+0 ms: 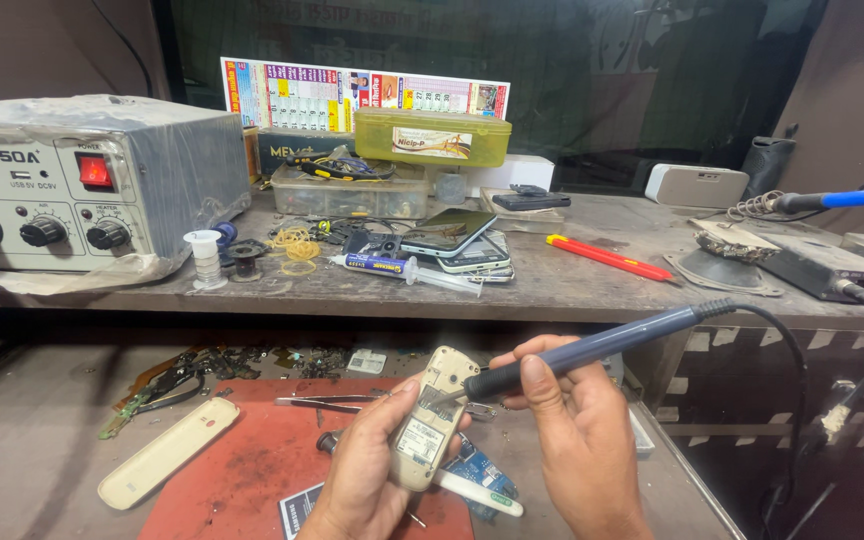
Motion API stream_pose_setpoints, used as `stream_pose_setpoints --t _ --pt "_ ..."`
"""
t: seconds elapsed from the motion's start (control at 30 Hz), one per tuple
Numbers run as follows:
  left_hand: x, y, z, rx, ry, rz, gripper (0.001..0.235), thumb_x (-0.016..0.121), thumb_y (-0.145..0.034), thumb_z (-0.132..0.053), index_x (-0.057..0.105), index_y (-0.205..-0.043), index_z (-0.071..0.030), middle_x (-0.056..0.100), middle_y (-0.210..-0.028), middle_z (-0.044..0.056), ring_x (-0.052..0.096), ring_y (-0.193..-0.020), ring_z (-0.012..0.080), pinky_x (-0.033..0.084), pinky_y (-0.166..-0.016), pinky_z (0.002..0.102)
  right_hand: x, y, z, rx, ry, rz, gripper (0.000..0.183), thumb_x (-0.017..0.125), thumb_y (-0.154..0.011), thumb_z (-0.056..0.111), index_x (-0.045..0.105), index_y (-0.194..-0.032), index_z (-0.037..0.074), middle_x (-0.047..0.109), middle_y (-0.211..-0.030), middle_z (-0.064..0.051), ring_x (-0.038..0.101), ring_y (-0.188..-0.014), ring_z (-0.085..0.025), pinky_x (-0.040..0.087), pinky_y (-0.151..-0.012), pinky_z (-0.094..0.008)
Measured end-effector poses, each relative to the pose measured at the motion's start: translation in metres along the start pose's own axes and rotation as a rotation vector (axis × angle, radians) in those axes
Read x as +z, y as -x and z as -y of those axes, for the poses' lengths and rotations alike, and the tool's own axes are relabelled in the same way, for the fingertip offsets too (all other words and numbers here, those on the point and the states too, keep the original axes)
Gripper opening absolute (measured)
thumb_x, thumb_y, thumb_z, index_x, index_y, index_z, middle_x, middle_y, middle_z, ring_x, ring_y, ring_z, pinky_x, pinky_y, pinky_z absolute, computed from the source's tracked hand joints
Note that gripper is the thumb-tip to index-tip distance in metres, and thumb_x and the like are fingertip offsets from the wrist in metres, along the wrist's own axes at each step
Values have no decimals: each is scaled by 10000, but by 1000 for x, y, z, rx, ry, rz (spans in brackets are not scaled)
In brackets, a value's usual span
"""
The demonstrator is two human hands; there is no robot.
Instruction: The person cleans a small electronic component with a toothbrush and then uses a hot air gun to heat the back of a mobile phone casing. They also use tweezers to manipulate small parts on the workbench.
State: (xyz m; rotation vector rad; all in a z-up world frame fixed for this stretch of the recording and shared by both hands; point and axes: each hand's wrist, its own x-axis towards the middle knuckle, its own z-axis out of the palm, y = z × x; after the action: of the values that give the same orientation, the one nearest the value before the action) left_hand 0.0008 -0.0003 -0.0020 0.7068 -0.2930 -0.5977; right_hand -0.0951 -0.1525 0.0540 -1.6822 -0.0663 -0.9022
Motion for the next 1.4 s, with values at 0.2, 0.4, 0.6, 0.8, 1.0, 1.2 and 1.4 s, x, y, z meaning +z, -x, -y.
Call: stream_pose_setpoints --t 0.2,0.4,0.6,0.8,1.0,1.2,1.4 --pt "1 -1 0 1 13 3 442 494 -998 -279 649 -1244 55 751 -920 206 729 -723 219 609 -630 319 1 1 -3 -3 2 20 282 579 -981 262 645 -1100 14 782 -1000 -111 744 -903 -160 616 -792 -327" --pt "-1 -2 1 20 -4 34 428 499 -999 -274 658 -1240 43 754 -908 202 721 -699 221 606 -611 311 1 0 -7 -13 4 25 285 570 -986 267 643 -1101 17 783 -1006 -107 743 -906 -162 610 -792 -327" --pt "5 2 -1 0 -11 -53 418 484 -983 -261 653 -1213 45 763 -910 177 741 -752 207 606 -659 333 1 1 -5 -13 4 20 294 563 -992 276 644 -1100 15 780 -1003 -112 743 -915 -169 608 -809 -333" --pt "3 3 -1 23 -47 35 421 489 -1009 -282 656 -1234 32 749 -945 188 715 -757 214 609 -693 325 1 1 -4 -19 -9 13 298 576 -986 278 641 -1106 14 777 -1002 -106 733 -915 -157 600 -801 -325" --pt "8 6 -2 37 -38 6 410 477 -997 -258 640 -1238 30 738 -1016 164 721 -852 227 609 -707 346 -1 5 -2 -28 40 21 295 593 -989 280 652 -1101 13 780 -997 -96 722 -877 -150 589 -799 -312" --pt "5 4 1 64 18 27 399 478 -1008 -242 616 -1260 36 729 -1045 167 722 -863 243 603 -701 356 -3 4 -1 -48 -35 96 265 566 -1014 241 625 -1150 20 770 -1068 -100 715 -949 -153 582 -839 -319" --pt "5 5 0 84 13 28 424 449 -1013 -247 625 -1278 34 728 -1081 169 725 -894 246 609 -718 359 -9 4 2 8 -64 162 253 536 -1017 226 602 -1175 41 762 -1134 -95 711 -1031 -152 584 -851 -321"
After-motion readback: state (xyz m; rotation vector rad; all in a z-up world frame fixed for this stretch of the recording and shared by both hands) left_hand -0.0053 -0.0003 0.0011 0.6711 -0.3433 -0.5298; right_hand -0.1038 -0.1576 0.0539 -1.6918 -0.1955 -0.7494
